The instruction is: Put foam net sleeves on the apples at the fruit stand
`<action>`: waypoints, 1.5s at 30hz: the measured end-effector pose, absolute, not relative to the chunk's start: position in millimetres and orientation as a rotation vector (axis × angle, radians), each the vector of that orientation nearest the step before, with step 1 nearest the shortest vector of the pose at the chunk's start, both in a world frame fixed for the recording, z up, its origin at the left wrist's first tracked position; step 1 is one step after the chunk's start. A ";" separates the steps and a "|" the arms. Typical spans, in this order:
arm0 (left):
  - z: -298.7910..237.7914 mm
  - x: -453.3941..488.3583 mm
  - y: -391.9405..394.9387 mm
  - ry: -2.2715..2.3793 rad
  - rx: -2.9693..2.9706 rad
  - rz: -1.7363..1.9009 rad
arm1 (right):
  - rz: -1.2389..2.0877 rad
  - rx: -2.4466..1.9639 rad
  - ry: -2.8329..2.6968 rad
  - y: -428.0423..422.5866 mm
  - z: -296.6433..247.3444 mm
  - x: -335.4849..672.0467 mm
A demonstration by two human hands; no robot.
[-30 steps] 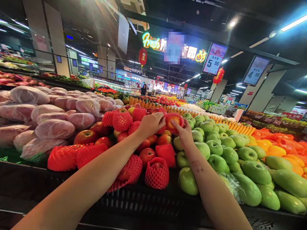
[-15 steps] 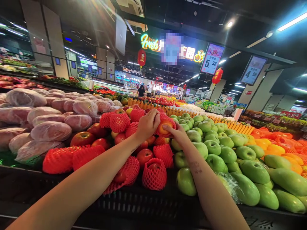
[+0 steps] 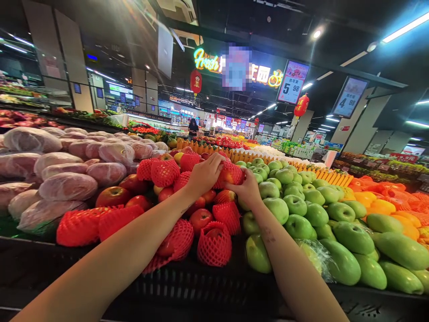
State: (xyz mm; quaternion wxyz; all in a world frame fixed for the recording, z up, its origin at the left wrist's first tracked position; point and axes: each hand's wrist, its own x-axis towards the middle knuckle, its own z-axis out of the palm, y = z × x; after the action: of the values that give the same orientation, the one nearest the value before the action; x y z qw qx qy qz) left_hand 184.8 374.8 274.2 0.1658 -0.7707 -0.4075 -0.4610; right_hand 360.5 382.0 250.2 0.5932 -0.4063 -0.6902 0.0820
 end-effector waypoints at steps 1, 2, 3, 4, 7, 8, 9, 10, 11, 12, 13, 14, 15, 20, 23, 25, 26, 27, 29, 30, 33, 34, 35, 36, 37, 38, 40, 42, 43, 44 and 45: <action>274.7 184.9 372.5 -1.131 -2.185 -1.322 | 0.167 -0.960 -1.595 380.4 251.1 359.9; 275.3 185.0 370.4 -1.089 -2.180 -1.336 | 0.153 -0.966 -1.578 378.3 252.5 359.4; 275.8 185.1 368.9 -1.049 -2.177 -1.352 | 0.156 -0.964 -1.554 376.2 254.1 358.8; 276.2 185.1 368.1 -1.025 -2.176 -1.369 | 0.180 -0.956 -1.519 374.3 255.8 358.3; 275.7 185.1 371.6 -1.102 -2.189 -1.368 | 0.397 -0.900 -1.356 371.9 260.7 357.5; 274.8 185.2 374.4 -1.149 -2.215 -1.331 | 0.500 -0.866 -1.299 372.4 261.8 357.4; 273.6 185.5 377.5 -1.184 -2.255 -1.279 | 0.599 -0.829 -1.252 373.4 262.5 357.4; 272.2 185.9 380.5 -1.200 -2.302 -1.221 | 0.679 -0.795 -1.219 374.8 262.8 357.4; 270.8 186.4 383.0 -1.199 -2.348 -1.168 | 0.731 -0.772 -1.201 376.2 262.7 357.3; 269.8 186.8 384.7 -1.192 -2.384 -1.129 | 0.755 -0.761 -1.197 377.5 262.4 357.2; 269.3 187.2 385.4 -1.188 -2.404 -1.111 | 0.756 -0.760 -1.202 378.6 261.9 357.2; 269.3 187.4 385.2 -1.190 -2.405 -1.110 | 0.743 -0.763 -1.206 379.5 261.4 357.3; 269.9 187.4 384.1 -1.195 -2.391 -1.124 | 0.721 -0.766 -1.209 380.1 261.0 357.5; 275.2 185.1 376.2 -1.077 -2.315 -1.281 | 0.545 -0.829 -1.181 380.7 262.4 361.0; 274.8 184.4 376.7 -0.898 -2.408 -1.351 | 0.519 -0.840 -1.172 379.0 264.0 362.0; 272.8 184.5 378.4 -0.835 -2.497 -1.441 | 0.470 -0.855 -1.152 377.0 264.5 361.9; 271.5 184.8 379.2 -0.819 -2.534 -1.499 | 0.430 -0.870 -1.141 375.9 264.6 361.8; 270.0 185.2 380.0 -0.797 -2.564 -1.547 | 0.381 -0.888 -1.136 374.7 264.6 361.8; 266.4 187.0 381.4 -0.719 -2.611 -1.573 | 0.272 -0.927 -1.153 372.2 264.4 361.5; 264.4 188.4 382.2 -0.671 -2.636 -1.546 | 0.234 -0.940 -1.176 370.9 264.2 361.1; 259.0 193.2 385.8 -0.572 -2.692 -1.508 | 0.247 -0.949 -1.339 367.3 262.5 357.8; 258.1 194.6 387.1 -0.563 -2.701 -1.532 | 0.275 -0.939 -1.413 366.1 261.8 356.3; 257.9 195.4 388.2 -0.571 -2.694 -1.575 | 0.308 -0.923 -1.481 365.1 261.2 354.7; 258.5 195.6 389.0 -0.605 -2.672 -1.627 | 0.343 -0.904 -1.530 364.1 260.8 353.4; 259.9 194.8 389.7 -0.677 -2.628 -1.681 | 0.374 -0.888 -1.548 363.2 260.6 352.5; 262.1 192.8 390.2 -0.792 -2.556 -1.730 | 0.398 -0.879 -1.539 362.6 260.7 352.1; 268.4 185.3 391.3 -1.120 -2.323 -1.786 | 0.405 -0.892 -1.462 362.2 261.5 352.9; 275.7 173.9 393.5 -1.458 -2.045 -1.737 | 0.356 -0.919 -1.370 363.1 262.6 355.2; 279.2 167.6 395.1 -1.594 -1.922 -1.701 | 0.331 -0.929 -1.339 363.9 263.0 356.4; 282.1 161.6 396.8 -1.705 -1.821 -1.670 | 0.313 -0.936 -1.317 364.9 263.2 357.6; 284.4 156.2 398.6 -1.792 -1.744 -1.648 | 0.302 -0.943 -1.302 365.8 263.1 358.6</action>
State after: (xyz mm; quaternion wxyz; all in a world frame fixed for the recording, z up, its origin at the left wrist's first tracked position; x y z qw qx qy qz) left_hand 156.2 398.6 284.4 0.0736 -0.5809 -0.5967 -0.5487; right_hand 358.6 365.8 263.1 0.6837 -0.4208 -0.5809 0.1346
